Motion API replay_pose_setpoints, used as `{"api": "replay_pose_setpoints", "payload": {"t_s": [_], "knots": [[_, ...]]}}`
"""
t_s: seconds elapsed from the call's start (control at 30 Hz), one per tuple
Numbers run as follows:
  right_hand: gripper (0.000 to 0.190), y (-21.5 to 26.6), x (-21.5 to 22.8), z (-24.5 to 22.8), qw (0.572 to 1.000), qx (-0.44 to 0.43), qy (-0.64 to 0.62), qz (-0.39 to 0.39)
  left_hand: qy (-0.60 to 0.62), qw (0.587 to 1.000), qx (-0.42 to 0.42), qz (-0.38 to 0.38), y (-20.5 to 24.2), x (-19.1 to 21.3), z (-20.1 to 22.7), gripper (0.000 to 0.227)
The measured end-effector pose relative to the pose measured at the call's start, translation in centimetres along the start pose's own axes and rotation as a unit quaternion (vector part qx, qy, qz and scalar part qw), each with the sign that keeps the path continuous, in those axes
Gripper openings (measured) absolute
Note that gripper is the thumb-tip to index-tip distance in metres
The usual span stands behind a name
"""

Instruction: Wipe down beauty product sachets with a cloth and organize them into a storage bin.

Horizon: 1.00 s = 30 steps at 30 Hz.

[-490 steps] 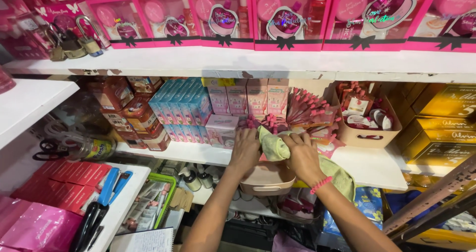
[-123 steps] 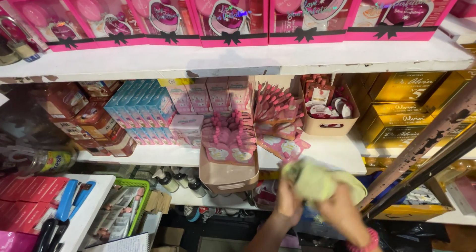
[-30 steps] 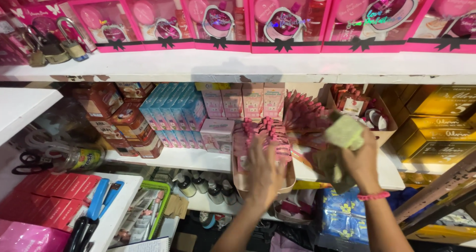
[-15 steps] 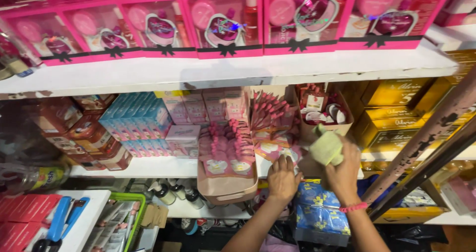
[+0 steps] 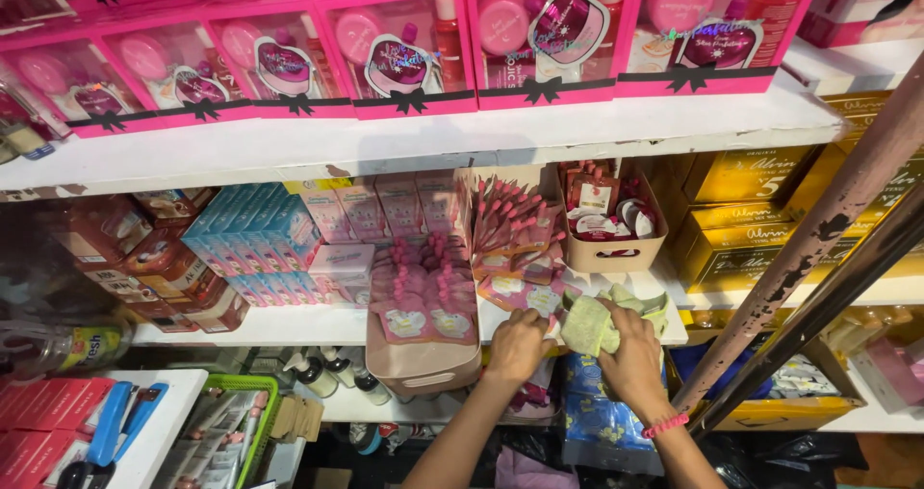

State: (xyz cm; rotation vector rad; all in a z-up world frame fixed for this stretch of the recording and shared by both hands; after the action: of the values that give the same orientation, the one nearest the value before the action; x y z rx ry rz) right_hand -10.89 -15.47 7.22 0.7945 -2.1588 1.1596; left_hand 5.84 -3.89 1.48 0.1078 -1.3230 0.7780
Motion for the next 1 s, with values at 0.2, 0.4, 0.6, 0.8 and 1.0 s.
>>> {"api": "replay_pose_setpoints", "payload": {"t_s": [0.2,0.4,0.6,0.8,1.0], "knots": [[0.082,0.6,-0.8,1.6,0.997,-0.024,-0.068,0.036,0.072,0.995,0.065,0.002,-0.6,1.4,0.6,0.054],[0.075,0.8,-2.5,4.1,0.990,-0.038,-0.099,0.091,-0.047,0.991,0.129,-0.009,-3.0,0.2,1.7,0.067],[0.059,0.4,-0.9,3.1,0.977,-0.058,-0.167,0.116,-0.136,0.989,0.052,-0.007,-3.3,-3.8,0.6,0.018],[0.048,1.0,-5.2,5.5,0.939,-0.158,-0.295,0.082,-0.031,0.992,0.050,0.107,-0.5,2.4,3.8,0.018],[0.053,-0.3,-6.4,4.0,0.892,-0.159,-0.401,0.138,0.015,0.983,0.021,0.181,2.9,1.2,7.3,0.011]]}}
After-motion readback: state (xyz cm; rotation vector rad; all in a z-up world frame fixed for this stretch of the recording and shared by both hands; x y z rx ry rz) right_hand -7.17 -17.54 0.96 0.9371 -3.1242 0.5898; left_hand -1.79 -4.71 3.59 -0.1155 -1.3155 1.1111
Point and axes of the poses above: each hand's wrist, its own y-axis away from the middle knuckle, its own x-axis out of the back of the hand, z = x × y, the point moved 2 cm from there along -y, towards the middle knuckle, and after that the axes turned 12 degrees about x, right-handed, at the moved point
